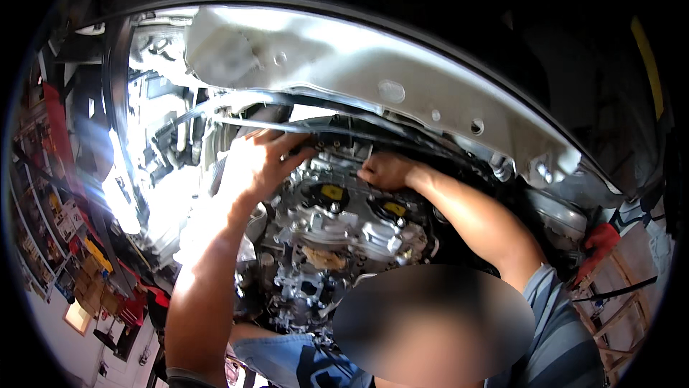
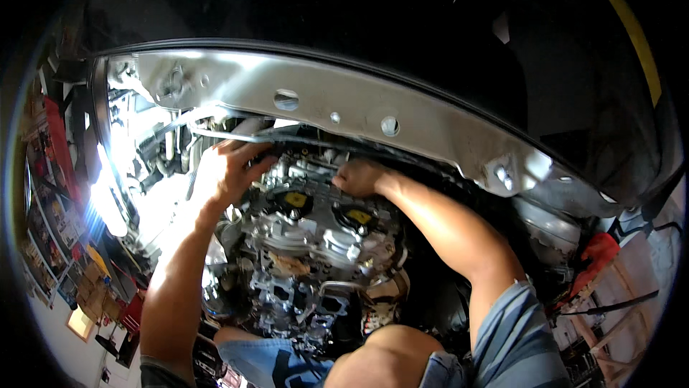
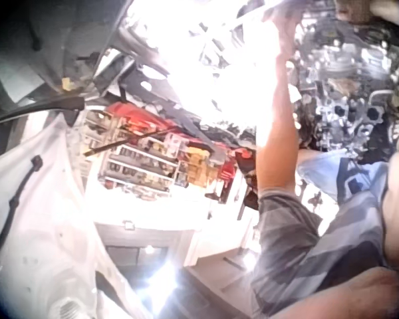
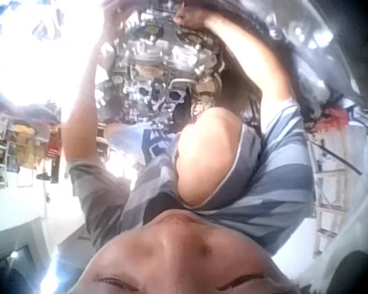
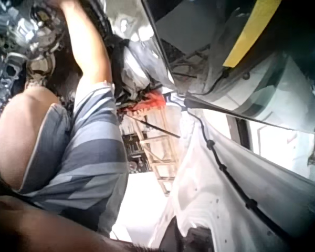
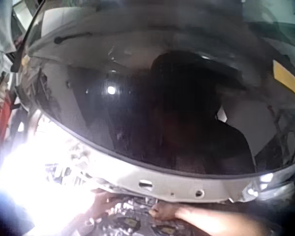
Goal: The person wipes an engine component with a cloth and installs it into the engine bay, then reaches deep into the engine compartment to route and secure various hoses and electrical connectors.
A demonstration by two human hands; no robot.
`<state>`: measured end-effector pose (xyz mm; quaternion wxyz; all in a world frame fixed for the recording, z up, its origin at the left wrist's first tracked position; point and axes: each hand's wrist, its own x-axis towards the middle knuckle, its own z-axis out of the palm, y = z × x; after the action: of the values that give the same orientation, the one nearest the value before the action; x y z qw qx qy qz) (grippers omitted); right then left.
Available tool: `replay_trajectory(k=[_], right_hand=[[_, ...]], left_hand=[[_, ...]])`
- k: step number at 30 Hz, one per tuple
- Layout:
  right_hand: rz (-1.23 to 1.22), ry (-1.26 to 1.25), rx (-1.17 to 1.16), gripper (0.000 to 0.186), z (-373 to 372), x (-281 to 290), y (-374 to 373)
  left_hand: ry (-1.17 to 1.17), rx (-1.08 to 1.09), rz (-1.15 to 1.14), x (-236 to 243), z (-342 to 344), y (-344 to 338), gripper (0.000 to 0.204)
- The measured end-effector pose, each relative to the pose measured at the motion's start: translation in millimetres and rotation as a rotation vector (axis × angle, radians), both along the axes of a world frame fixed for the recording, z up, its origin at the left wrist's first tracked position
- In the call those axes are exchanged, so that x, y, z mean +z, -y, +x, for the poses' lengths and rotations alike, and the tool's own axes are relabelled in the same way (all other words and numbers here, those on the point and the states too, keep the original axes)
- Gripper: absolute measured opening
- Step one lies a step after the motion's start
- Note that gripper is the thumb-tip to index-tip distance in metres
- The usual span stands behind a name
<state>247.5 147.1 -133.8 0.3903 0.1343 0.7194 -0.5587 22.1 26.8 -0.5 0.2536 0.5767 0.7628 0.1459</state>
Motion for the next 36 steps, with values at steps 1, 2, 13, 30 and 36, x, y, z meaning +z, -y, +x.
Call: replay_trajectory(k=[1,2,13,30,36], right_hand=[[0.05,-0.035,0.04,0.041,4,-4,1],[0.092,-0.015,0.014,0.042,8,-7,1],[0.066,0.117,0.096,0.033,-10,33,-12],[0.135,-0.059,-0.288,0.035,21,23,-21],[0.152,-0.045,-0.348,0.036,27,26,-28]], left_hand=[[0.029,0.039,-0.026,-3,0,3,0.026],[0.096,0.127,-0.088,-6,2,3,0.028],[0.357,-0.058,0.002,-8,-2,-7,0.035],[0.336,0.038,0.079,-14,3,5,0.018],[0.511,0.169,-0.004,-18,5,6,0.024]])
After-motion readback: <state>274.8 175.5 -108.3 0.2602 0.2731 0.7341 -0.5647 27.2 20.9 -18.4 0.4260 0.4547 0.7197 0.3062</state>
